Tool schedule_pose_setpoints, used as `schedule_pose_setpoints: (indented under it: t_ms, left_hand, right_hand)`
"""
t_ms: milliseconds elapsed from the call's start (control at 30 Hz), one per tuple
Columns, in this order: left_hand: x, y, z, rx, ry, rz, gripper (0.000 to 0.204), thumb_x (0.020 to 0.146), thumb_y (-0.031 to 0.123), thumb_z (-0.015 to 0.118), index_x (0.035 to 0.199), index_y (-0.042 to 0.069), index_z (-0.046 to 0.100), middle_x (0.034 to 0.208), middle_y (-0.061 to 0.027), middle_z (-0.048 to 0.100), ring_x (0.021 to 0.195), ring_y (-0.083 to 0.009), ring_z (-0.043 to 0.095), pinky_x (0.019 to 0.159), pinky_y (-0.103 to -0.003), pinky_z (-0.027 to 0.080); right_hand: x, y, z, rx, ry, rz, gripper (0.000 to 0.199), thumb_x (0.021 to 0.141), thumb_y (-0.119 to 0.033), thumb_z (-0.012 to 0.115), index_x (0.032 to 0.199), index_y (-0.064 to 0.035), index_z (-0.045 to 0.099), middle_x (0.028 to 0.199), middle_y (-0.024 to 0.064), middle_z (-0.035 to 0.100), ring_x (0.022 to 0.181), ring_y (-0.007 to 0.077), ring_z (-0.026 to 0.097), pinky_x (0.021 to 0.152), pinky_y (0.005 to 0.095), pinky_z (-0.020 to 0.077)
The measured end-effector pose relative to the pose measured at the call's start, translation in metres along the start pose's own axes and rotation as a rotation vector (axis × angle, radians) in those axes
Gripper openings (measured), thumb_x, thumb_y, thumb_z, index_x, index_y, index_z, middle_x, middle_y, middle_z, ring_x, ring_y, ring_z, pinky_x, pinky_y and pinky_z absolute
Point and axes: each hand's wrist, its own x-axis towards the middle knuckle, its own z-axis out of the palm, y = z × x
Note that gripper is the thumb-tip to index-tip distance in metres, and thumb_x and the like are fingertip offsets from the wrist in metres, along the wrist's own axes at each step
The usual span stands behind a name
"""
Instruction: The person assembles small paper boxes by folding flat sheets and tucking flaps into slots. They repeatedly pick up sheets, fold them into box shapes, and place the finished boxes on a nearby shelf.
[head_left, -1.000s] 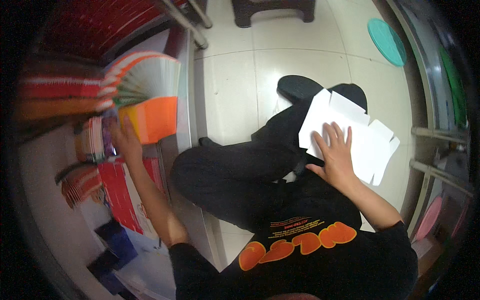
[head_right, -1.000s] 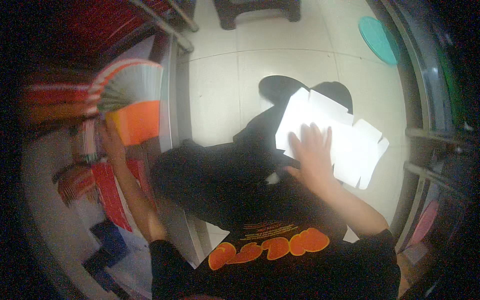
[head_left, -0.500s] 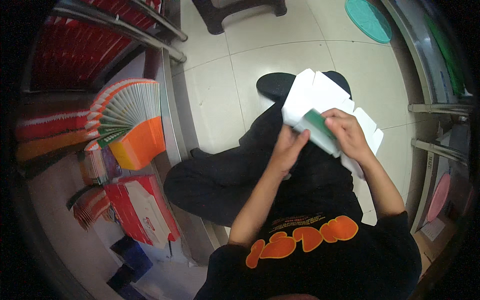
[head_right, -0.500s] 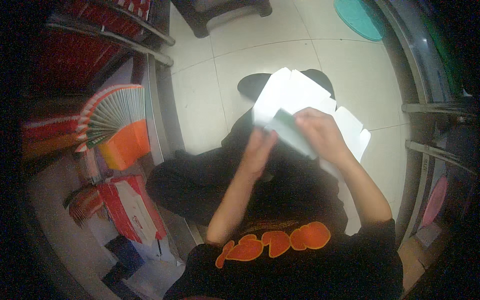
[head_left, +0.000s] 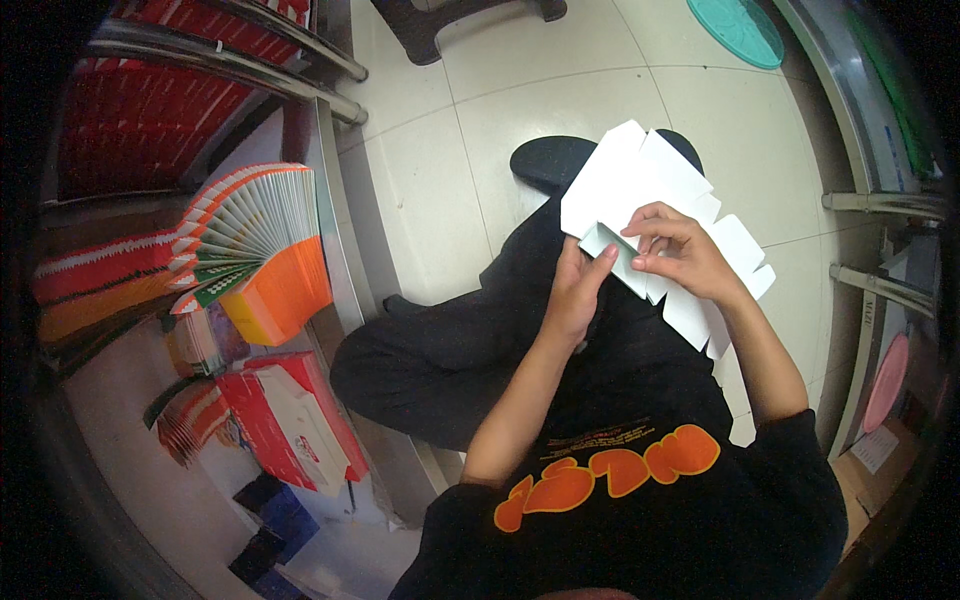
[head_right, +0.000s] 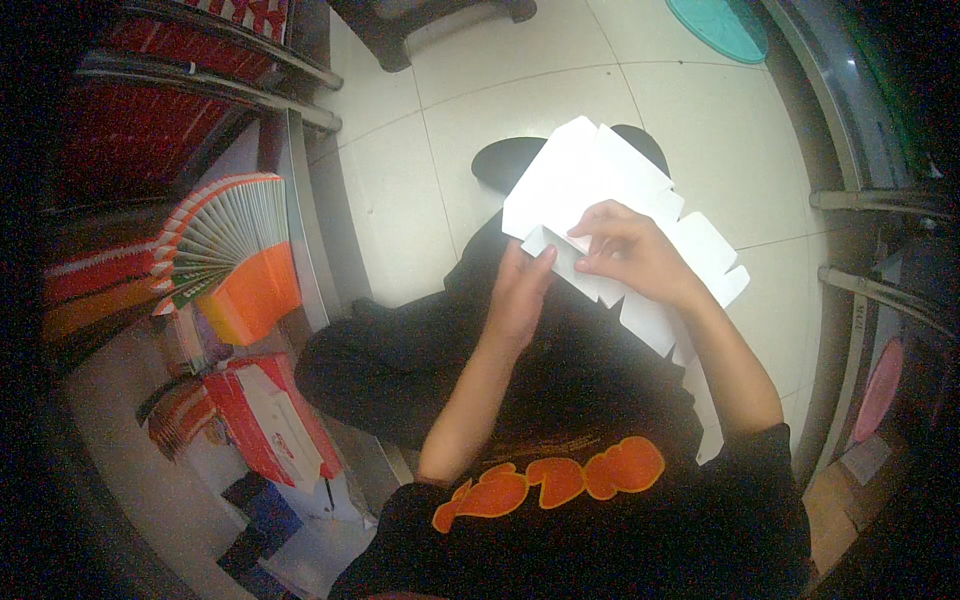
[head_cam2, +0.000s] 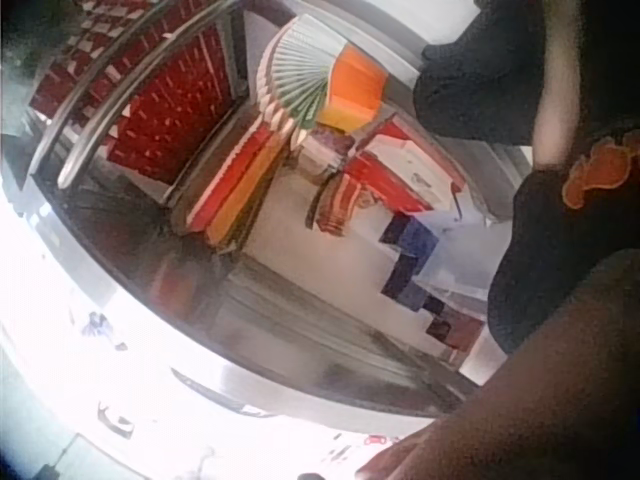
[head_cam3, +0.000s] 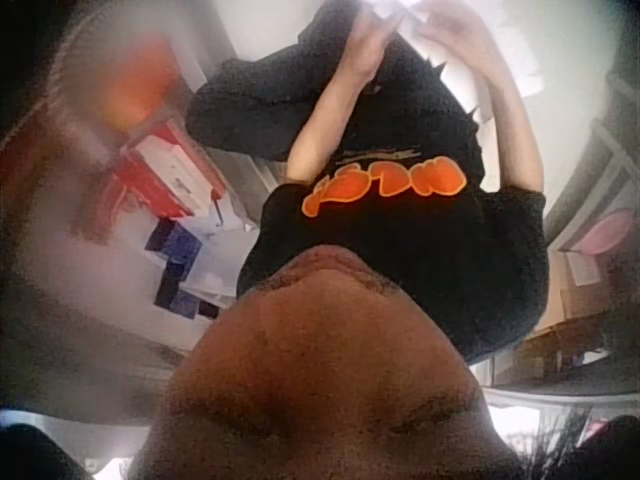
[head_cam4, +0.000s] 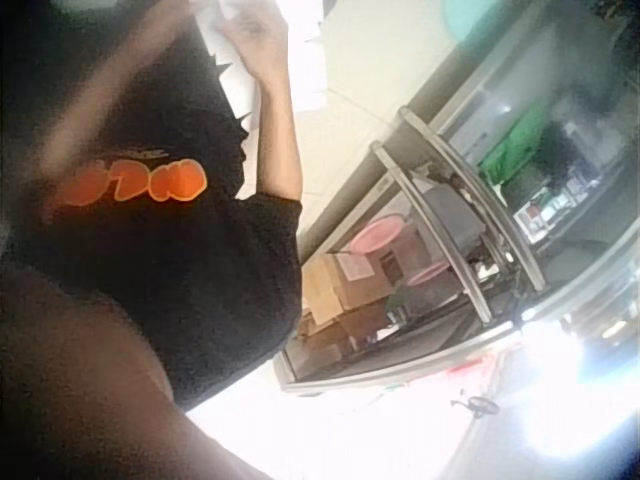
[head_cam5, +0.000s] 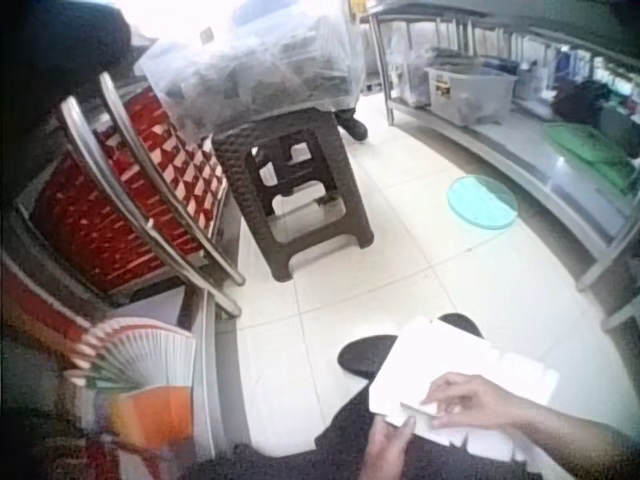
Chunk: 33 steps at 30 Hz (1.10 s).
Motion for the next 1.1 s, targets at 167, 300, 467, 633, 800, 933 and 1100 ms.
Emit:
schedule_pose_setpoints:
  t_ms: [167, 300, 467, 633, 800, 933, 1100]
  left_hand:
    - [0.009, -0.023, -0.018, 0.192, 0.008, 0.092, 0.051, 0.097, 0.007, 0.058, 0.141, -0.002, 0.035, 0.131, -0.0139, 0.053, 0.121, -0.0206, 0.053, 0.105, -0.036, 0.04]
    - [0.01, -0.035, -0.016, 0.59, 0.273, 0.049, 0.063, 0.09, 0.008, 0.066, 0.142, -0.003, 0.031, 0.128, -0.0203, 0.055, 0.121, -0.0279, 0.055, 0.105, -0.038, 0.04]
    - [0.003, 0.042, 0.02, 0.778, 0.407, 0.929, 0.097, 0.084, 0.027, 0.073, 0.151, -0.005, 0.01, 0.153, -0.0286, 0.021, 0.141, -0.0423, 0.027, 0.113, -0.051, 0.027]
    - [-0.009, 0.144, 0.034, 1.13, 0.273, 1.472, 0.047, 0.088, 0.039, 0.067, 0.116, 0.004, 0.05, 0.101, -0.0166, 0.058, 0.105, -0.0357, 0.058, 0.102, -0.051, 0.036]
    - [-0.01, 0.167, 0.044, 0.766, 0.505, 1.469, 0.015, 0.089, 0.017, 0.058, 0.089, 0.005, 0.049, 0.072, -0.008, 0.049, 0.064, -0.0281, 0.049, 0.064, -0.044, 0.035]
    - [-0.027, 0.193, 0.022, 1.107, 0.376, 1.524, 0.01, 0.086, 0.01, 0.057, 0.082, 0.002, 0.052, 0.074, -0.0129, 0.05, 0.065, -0.0313, 0.05, 0.061, -0.044, 0.036]
    - [-0.038, 0.192, 0.022, 0.971, 0.247, 1.453, 0.01, 0.087, 0.009, 0.057, 0.081, 0.002, 0.056, 0.072, -0.0127, 0.051, 0.063, -0.032, 0.05, 0.059, -0.043, 0.035]
  right_hand:
    - [-0.001, -0.01, -0.006, -0.08, 0.17, 0.061, 0.022, 0.094, -0.012, 0.059, 0.109, 0.0023, 0.067, 0.099, 0.0109, 0.067, 0.091, 0.0176, 0.063, 0.085, 0.0323, 0.049]
    - [-0.017, -0.072, -0.026, -0.206, 0.624, -0.132, 0.023, 0.094, -0.01, 0.059, 0.11, 0.0051, 0.065, 0.099, 0.0134, 0.069, 0.092, 0.0197, 0.065, 0.082, 0.0325, 0.0511]
    - [-0.04, -0.149, -0.061, -0.537, 0.554, -0.59, 0.024, 0.087, 0.009, 0.054, 0.107, 0.0015, 0.065, 0.1, 0.016, 0.068, 0.094, 0.0235, 0.066, 0.08, 0.0317, 0.0506]
    - [-0.017, -0.168, -0.029, -0.38, 0.282, -0.858, 0.024, 0.07, 0.012, 0.064, 0.092, 0.002, 0.062, 0.084, 0.0145, 0.064, 0.079, 0.0277, 0.064, 0.071, 0.0353, 0.0508]
    - [0.01, -0.181, 0.014, -0.305, 0.528, -0.99, 0.016, 0.075, 0.004, 0.068, 0.089, -0.0012, 0.062, 0.084, 0.0146, 0.063, 0.073, 0.0335, 0.061, 0.065, 0.0399, 0.0489]
    - [0.031, -0.196, 0.028, -0.389, 0.479, -1.101, 0.016, 0.074, 0.004, 0.067, 0.088, -0.0008, 0.061, 0.093, 0.0155, 0.066, 0.083, 0.0353, 0.065, 0.073, 0.0397, 0.053]
    - [0.034, -0.188, 0.035, -0.461, 0.391, -1.121, 0.019, 0.081, 0.007, 0.063, 0.098, -0.0001, 0.058, 0.105, 0.0224, 0.068, 0.095, 0.0376, 0.067, 0.082, 0.0415, 0.0536]
